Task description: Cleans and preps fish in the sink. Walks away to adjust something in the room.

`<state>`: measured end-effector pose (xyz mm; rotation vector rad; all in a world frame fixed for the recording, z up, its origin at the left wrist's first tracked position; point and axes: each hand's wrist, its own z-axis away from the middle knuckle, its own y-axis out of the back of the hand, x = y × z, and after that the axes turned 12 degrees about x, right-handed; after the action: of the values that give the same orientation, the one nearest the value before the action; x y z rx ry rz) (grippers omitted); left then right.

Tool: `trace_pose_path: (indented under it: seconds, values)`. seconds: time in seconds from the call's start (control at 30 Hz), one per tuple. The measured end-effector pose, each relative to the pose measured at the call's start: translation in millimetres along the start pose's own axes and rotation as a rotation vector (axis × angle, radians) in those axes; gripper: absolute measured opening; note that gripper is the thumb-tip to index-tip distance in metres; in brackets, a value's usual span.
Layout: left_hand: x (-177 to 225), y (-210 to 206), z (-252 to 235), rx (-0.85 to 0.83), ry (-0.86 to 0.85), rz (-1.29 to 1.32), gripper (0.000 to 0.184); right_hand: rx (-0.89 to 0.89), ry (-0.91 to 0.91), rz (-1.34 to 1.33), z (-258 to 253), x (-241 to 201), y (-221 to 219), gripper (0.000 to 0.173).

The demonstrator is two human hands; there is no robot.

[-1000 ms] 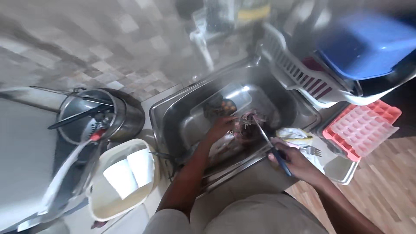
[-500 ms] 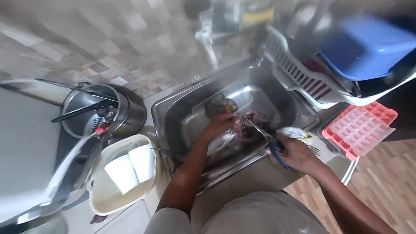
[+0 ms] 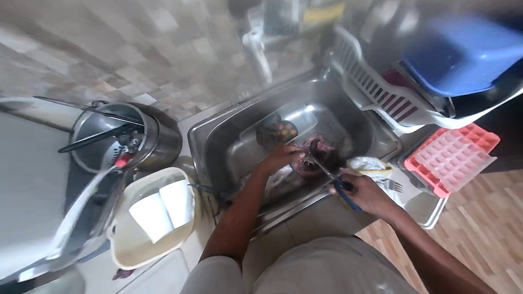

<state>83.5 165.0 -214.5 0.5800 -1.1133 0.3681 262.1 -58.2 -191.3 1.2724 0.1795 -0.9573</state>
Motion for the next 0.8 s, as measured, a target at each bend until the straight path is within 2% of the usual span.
trace_pose_path:
  seconds: [0.17,0.27,0.43,0.53,0.6,0.8]
  values:
    - [-9,-1,-5,-0.002,0.042,0.016,0.023,0.03,0.021,-0.089,1,10,-3,0.05]
    - [-9,0,-5,0.063,0.04,0.009,0.024,0.03,0.012,-0.24,5,15,-3,0.052]
    - [0,-3,5,0.263,0.004,0.018,0.032,-0.149,0.008,-0.627,14,18,-12,0.051]
    - [0,-7,7,0.352,-0.077,-0.01,0.032,-0.238,-0.002,-0.677,17,12,-22,0.054]
    - [4,-11,11,0.388,-0.116,-0.062,0.03,-0.268,-0.004,-0.697,16,6,-29,0.05]
    - [20,-22,28,0.313,-0.158,-0.223,0.027,-0.206,-0.037,-0.78,11,-6,-37,0.043]
